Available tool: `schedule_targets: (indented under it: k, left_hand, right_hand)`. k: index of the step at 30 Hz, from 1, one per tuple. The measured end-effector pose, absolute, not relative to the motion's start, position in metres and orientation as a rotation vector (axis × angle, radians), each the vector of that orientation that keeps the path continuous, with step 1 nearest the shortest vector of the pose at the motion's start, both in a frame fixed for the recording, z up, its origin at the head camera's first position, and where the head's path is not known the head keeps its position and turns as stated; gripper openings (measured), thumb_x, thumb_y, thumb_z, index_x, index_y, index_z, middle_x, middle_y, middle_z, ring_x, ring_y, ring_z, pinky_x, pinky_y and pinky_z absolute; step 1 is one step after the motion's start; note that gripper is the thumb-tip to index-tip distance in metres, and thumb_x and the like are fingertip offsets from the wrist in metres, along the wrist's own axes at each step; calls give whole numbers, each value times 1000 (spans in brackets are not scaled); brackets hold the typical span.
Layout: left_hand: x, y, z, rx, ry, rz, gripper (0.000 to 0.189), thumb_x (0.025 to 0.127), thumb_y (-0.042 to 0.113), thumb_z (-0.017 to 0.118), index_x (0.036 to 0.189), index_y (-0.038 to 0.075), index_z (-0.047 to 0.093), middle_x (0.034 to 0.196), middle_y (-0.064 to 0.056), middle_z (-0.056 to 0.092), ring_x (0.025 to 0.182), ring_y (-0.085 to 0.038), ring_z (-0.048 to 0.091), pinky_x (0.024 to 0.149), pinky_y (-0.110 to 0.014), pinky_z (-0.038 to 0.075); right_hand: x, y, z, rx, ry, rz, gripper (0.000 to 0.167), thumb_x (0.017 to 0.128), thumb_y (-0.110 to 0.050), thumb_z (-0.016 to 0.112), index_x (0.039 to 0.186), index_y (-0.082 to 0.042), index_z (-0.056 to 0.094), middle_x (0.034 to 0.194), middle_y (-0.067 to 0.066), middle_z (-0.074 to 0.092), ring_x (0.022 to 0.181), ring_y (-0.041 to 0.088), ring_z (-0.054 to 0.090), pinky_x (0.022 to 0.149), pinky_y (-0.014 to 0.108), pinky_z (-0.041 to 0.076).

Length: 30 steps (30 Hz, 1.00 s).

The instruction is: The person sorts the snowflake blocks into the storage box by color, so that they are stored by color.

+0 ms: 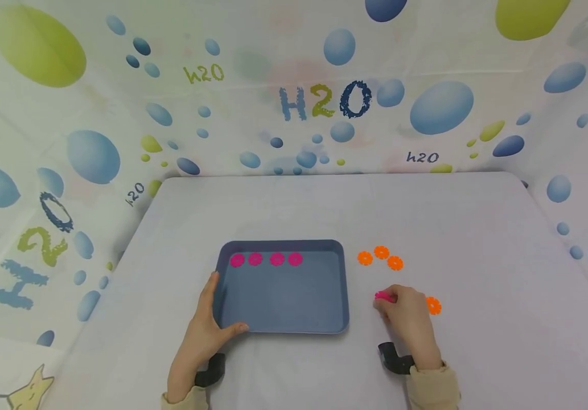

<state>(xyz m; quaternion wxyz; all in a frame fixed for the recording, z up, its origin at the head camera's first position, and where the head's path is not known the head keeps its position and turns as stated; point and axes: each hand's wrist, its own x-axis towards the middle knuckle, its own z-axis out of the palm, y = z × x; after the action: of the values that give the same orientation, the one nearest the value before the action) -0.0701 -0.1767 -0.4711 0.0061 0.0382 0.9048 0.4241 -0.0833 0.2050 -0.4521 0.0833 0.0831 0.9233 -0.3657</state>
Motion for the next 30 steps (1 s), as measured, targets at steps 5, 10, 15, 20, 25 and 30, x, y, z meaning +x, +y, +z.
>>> schedule_targets:
  k: [5,10,15,20,25,30]
  left_hand:
    - [-70,-177,-473,125,2837,1328,125,65,36,89,157,14,6,162,-20,11,147,-44,17,112,-62,28]
    - [-70,-178,-474,145,2846,1343,126,64,34,89,157,12,7,162,-21,11,147,-45,17,112,-61,27]
    - [-69,-179,-474,161,2857,1352,126,63,31,90,157,10,8,161,-22,12,147,-44,18,113,-60,27]
    - [-70,-178,-473,146,2852,1350,126,64,32,90,157,11,8,162,-21,12,147,-44,18,113,-60,27]
    - [-70,-178,-472,128,2848,1344,126,64,34,89,157,12,8,162,-20,12,147,-43,19,113,-61,28]
    - [-69,-178,-472,124,2843,1343,125,64,36,89,157,12,8,162,-20,12,147,-43,18,113,-61,28]
  right_hand:
    - [-100,196,-442,285,2679,-1341,26,98,-12,56,112,9,63,88,18,72,69,17,71,62,20,56]
    - [-118,180,-429,205,2664,-1473,32,104,-12,41,124,9,54,115,27,67,85,24,74,73,23,58]
    - [-135,158,-422,124,2612,-1617,30,105,-10,35,122,11,48,120,30,64,92,32,73,77,30,59]
    - [-151,134,-423,116,2595,-1584,27,106,-12,36,117,8,50,117,27,67,90,30,73,79,36,59]
    - [-163,112,-430,110,2643,-1498,24,103,-12,45,107,8,58,96,24,71,73,24,72,67,34,60]
    - [-169,97,-437,58,2791,-1246,22,99,-8,52,89,7,64,72,15,67,56,16,63,53,24,52]
